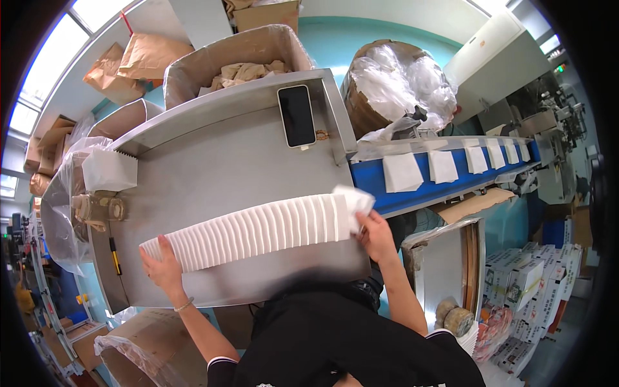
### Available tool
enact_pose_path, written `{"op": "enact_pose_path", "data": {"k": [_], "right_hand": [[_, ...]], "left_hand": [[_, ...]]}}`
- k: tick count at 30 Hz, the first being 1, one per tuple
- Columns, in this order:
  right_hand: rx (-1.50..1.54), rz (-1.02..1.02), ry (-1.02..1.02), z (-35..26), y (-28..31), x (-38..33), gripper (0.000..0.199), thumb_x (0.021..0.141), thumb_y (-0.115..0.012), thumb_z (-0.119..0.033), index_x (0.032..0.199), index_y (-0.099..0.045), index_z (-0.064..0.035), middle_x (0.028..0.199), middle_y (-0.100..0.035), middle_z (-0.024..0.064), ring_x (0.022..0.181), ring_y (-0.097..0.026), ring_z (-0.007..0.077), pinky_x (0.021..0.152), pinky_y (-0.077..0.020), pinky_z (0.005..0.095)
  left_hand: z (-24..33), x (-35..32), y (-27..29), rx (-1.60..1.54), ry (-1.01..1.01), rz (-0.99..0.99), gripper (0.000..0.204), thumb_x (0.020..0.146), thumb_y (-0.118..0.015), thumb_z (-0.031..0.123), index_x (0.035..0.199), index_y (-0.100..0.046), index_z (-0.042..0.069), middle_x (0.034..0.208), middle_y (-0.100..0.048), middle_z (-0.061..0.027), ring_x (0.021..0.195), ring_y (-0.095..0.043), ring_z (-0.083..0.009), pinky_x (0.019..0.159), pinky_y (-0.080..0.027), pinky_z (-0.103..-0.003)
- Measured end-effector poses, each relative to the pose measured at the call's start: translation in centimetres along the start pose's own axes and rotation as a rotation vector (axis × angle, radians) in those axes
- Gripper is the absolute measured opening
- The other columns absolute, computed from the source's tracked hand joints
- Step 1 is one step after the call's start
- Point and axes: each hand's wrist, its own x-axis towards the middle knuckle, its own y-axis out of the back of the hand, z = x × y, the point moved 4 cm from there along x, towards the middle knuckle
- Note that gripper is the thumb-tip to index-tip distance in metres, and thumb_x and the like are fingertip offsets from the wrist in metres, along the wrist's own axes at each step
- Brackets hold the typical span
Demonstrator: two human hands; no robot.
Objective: Collecting stacks of pleated paper filters from a processing machine and organizing them on a workbench.
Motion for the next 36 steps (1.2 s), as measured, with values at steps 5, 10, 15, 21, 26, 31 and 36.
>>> {"op": "enact_pose_path", "data": {"k": [5,10,15,21,26,31,36], "right_hand": [[-0.406,-0.024,0.235,-0.8,-2.2,1.0,0.036,0.096,-0.061,-0.034,0.112,-0.059,-0.002,0.098,-0.064,0.0049,0.09,-0.057,0.0092,0.078,-0.0465,0.0245],[-0.396,-0.136,0.256,0.2,-4.1,0.3,0.036,0.097,-0.06,-0.031,0.116,-0.059,-0.0014,0.098,-0.065,0.0044,0.085,-0.057,0.009,0.075,-0.046,0.0249],[-0.217,-0.137,-0.106,1.6,1.2,0.3,0.036,0.095,-0.061,-0.02,0.125,-0.057,-0.0003,0.109,-0.066,0.0066,0.094,-0.064,0.0176,0.081,-0.0514,0.0306],[-0.093,-0.043,0.182,-1.3,-1.2,1.1,0.035,0.098,-0.058,-0.03,0.12,-0.057,-0.0024,0.105,-0.063,0.0045,0.093,-0.058,0.0137,0.086,-0.0465,0.0294],[-0.481,-0.089,0.305,-0.1,-4.8,-0.1,0.043,0.098,-0.058,-0.033,0.124,-0.056,0.0009,0.107,-0.065,0.0043,0.098,-0.055,0.0103,0.089,-0.0448,0.0274],[0.086,-0.179,-0.108,0.4,-2.6,-1.0,0.035,0.096,-0.059,-0.023,0.125,-0.057,-0.0027,0.106,-0.066,0.0046,0.1,-0.062,0.0164,0.088,-0.048,0.0318],[-0.065,-0.057,-0.017,0.6,0.5,-0.1,0.032,0.093,-0.06,-0.017,0.123,-0.056,-0.0068,0.105,-0.066,0.0048,0.093,-0.065,0.0165,0.076,-0.053,0.0322]], "left_hand": [[0.9,-0.4,0.1,0.062,0.056,-0.061,0.086,0.086,-0.054,0.067,0.143,-0.037,0.005,0.138,-0.045,-0.0242,0.128,-0.044,-0.0413,0.105,-0.035,-0.051],[1.4,-0.7,0.4,0.057,0.073,-0.078,0.09,0.083,-0.053,0.071,0.142,-0.04,0.005,0.14,-0.045,-0.0245,0.129,-0.043,-0.0409,0.107,-0.034,-0.05],[1.2,-0.6,0.3,0.045,0.048,-0.074,0.091,0.082,-0.053,0.072,0.143,-0.039,0.005,0.141,-0.045,-0.0233,0.129,-0.043,-0.0402,0.107,-0.033,-0.051],[2.1,-1.0,0.5,0.067,0.036,-0.087,0.09,0.083,-0.052,0.072,0.142,-0.04,0.005,0.142,-0.045,-0.0208,0.13,-0.044,-0.039,0.107,-0.033,-0.051],[2.4,-0.7,0.3,0.13,-0.011,-0.105,0.083,0.085,-0.054,0.067,0.138,-0.043,0.003,0.134,-0.051,-0.0222,0.121,-0.052,-0.0395,0.102,-0.039,-0.049],[2.2,-0.5,0.3,0.067,-0.053,-0.08,0.082,0.085,-0.057,0.064,0.135,-0.045,0.0,0.13,-0.054,-0.0241,0.119,-0.053,-0.0408,0.101,-0.041,-0.047],[2.5,-0.8,0.3,0.05,-0.041,-0.053,0.082,0.086,-0.058,0.063,0.134,-0.045,-0.003,0.129,-0.054,-0.0259,0.118,-0.053,-0.0419,0.1,-0.041,-0.047]]}}
